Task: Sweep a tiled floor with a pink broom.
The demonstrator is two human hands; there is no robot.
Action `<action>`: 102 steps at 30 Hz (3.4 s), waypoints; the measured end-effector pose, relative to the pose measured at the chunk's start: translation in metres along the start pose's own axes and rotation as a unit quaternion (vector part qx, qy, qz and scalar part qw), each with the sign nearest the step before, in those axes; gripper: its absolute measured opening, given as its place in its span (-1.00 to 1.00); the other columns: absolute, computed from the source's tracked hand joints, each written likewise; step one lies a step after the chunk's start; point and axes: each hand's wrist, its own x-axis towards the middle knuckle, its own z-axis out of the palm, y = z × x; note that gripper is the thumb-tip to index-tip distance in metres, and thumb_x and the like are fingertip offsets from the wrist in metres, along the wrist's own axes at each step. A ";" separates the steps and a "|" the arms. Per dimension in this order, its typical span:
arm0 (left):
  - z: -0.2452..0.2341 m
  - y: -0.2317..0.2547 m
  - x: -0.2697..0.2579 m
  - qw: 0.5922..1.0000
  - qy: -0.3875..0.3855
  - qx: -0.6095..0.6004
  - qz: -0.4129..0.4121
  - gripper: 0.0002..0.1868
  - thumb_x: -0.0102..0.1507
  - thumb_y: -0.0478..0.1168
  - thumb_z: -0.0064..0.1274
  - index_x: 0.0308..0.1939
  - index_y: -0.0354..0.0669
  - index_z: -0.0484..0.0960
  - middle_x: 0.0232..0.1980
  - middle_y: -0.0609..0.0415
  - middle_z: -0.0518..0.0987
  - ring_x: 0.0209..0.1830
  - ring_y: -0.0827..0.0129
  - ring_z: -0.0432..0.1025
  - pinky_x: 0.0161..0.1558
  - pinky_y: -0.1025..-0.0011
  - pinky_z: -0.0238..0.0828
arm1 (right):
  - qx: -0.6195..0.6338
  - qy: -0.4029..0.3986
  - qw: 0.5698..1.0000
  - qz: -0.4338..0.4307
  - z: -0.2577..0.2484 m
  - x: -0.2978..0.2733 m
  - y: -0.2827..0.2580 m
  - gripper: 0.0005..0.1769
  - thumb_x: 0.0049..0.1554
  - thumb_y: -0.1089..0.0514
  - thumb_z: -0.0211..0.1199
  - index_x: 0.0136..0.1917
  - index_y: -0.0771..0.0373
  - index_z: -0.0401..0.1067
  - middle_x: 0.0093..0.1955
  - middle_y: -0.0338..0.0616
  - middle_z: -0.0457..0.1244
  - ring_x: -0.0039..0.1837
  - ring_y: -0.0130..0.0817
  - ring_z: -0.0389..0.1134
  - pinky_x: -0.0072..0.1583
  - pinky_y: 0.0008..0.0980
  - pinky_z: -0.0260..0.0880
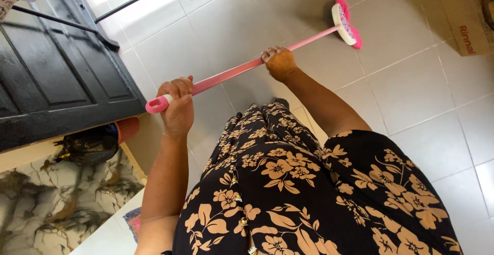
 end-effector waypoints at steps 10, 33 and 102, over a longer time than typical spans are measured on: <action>0.029 -0.043 0.014 0.999 0.009 0.048 -0.008 -0.72 0.22 -0.54 0.03 -0.28 -0.10 0.33 -0.21 0.14 0.38 -0.01 0.30 0.30 0.34 0.22 0.19 | -0.014 0.071 0.997 -0.010 0.024 0.038 0.072 -0.72 0.04 0.19 0.25 0.06 0.16 0.50 0.00 -0.10 0.37 0.05 -0.12 0.42 0.05 -0.16 0.45; 0.029 0.052 -0.057 0.980 0.096 0.142 0.101 -0.72 0.24 -0.56 0.02 -0.24 -0.12 0.31 -0.19 0.10 0.38 -0.02 0.28 0.34 0.37 0.21 0.22 | 0.121 0.087 0.983 -0.106 0.013 0.096 -0.046 -0.72 0.20 0.19 0.08 0.15 0.23 0.48 0.10 0.04 0.37 0.14 -0.01 0.42 0.09 -0.07 0.46; -0.083 0.220 -0.122 0.985 0.072 0.088 0.133 -0.78 0.28 -0.44 -0.02 -0.29 -0.14 0.25 -0.41 0.06 0.31 -0.36 0.32 0.19 0.22 0.32 0.27 | 0.148 0.091 0.976 -0.133 -0.056 0.088 -0.257 -0.69 0.08 0.20 0.19 0.10 0.32 0.40 0.00 0.07 0.37 0.01 -0.01 0.45 -0.02 -0.09 0.49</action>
